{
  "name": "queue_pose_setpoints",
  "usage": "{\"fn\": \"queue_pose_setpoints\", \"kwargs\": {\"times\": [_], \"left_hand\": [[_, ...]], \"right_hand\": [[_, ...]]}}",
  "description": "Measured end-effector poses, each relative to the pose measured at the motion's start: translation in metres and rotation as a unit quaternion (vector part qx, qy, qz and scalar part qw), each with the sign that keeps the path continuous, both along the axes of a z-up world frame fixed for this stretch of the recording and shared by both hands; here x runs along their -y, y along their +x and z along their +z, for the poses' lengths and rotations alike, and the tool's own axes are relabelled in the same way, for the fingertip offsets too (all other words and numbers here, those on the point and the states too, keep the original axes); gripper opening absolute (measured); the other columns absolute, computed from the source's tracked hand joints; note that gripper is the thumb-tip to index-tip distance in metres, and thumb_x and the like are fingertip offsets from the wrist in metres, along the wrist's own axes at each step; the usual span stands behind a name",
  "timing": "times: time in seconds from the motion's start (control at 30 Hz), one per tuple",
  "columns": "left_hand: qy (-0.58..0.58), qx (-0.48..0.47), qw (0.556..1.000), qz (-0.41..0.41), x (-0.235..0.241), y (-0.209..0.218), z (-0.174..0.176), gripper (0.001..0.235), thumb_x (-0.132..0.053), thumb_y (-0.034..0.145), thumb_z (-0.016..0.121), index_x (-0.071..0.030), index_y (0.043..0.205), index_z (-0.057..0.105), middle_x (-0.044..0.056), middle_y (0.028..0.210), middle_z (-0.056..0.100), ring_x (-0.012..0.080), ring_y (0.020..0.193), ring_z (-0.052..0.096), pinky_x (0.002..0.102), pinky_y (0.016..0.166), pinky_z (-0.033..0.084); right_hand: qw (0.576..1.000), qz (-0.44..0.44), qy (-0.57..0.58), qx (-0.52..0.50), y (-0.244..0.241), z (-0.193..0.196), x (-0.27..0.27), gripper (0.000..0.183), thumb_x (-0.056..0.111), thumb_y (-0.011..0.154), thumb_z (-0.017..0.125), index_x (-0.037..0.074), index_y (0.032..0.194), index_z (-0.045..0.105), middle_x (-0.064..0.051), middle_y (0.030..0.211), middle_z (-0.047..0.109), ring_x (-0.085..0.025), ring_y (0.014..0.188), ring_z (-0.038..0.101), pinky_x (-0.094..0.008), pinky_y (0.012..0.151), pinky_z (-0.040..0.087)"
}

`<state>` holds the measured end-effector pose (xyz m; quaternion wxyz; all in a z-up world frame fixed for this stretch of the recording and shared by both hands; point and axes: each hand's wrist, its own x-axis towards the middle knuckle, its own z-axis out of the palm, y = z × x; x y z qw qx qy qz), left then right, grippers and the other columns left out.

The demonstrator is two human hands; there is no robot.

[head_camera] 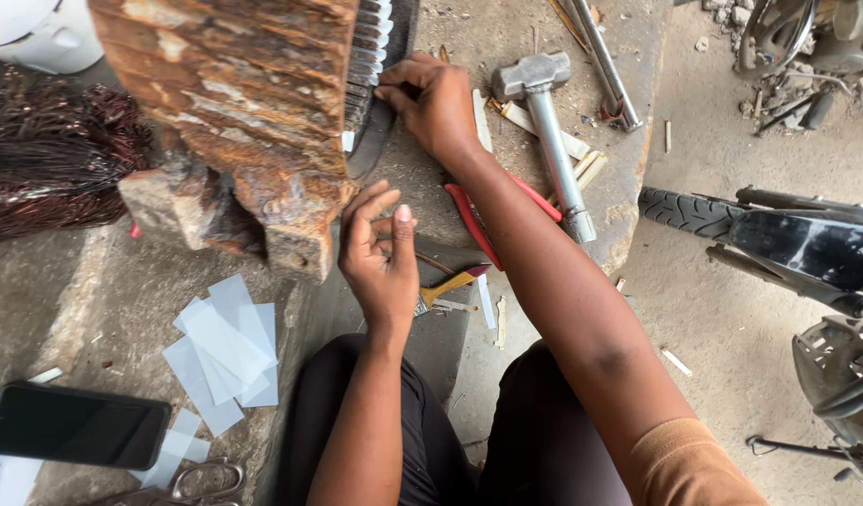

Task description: The person cuts a translucent plastic sheet into smaller rectangular pieces using scissors, then folds each piece in half and places them into slots on a rusty metal rack. The person repeats this process for multiple pieces.

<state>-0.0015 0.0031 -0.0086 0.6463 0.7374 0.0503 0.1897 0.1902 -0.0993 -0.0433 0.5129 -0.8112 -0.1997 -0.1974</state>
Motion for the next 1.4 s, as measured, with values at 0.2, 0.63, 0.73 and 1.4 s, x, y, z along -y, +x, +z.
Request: {"fn": "queue_pose_setpoints", "kwargs": {"times": [0.2,0.63,0.73,1.4], "left_hand": [[-0.016,0.020,1.000,0.007,0.000,0.000,-0.006,0.022,-0.014,0.107,0.063,-0.002,0.126,0.063,0.009,0.139,0.060,0.0121,0.095,0.071,0.023,0.076,0.059],[-0.063,-0.009,0.998,0.026,0.001,-0.001,-0.013,0.019,-0.014,0.107,0.066,-0.002,0.121,0.067,-0.001,0.091,0.067,0.0049,0.071,0.060,0.020,0.064,0.052],[-0.098,-0.001,0.995,0.027,-0.001,-0.002,-0.011,0.019,-0.013,0.106,0.066,-0.002,0.122,0.067,-0.001,0.094,0.068,0.0046,0.071,0.060,0.020,0.064,0.052],[-0.039,-0.053,0.998,0.000,0.018,-0.009,-0.022,0.018,-0.014,0.106,0.066,-0.003,0.120,0.067,-0.001,0.086,0.066,0.0055,0.071,0.063,0.021,0.061,0.050]], "right_hand": [[1.000,0.006,-0.017,0.016,-0.002,0.011,0.009,0.013,0.004,0.085,0.084,0.005,0.094,0.074,-0.005,0.091,0.074,-0.016,0.074,0.073,-0.031,0.067,0.058],[0.988,-0.102,0.107,0.050,-0.009,0.063,0.038,0.021,0.008,0.099,0.079,0.002,0.081,0.068,-0.003,0.067,0.069,-0.009,0.055,0.063,-0.029,0.052,0.046],[0.986,-0.117,0.103,0.062,-0.010,0.062,0.037,0.026,0.010,0.098,0.080,0.002,0.078,0.066,-0.005,0.062,0.066,-0.013,0.053,0.060,-0.031,0.050,0.045],[0.943,0.068,-0.258,0.197,0.041,0.018,-0.049,0.055,0.001,0.087,0.060,0.013,0.141,0.061,-0.014,0.124,0.072,-0.030,0.103,0.073,-0.045,0.089,0.055]]}}
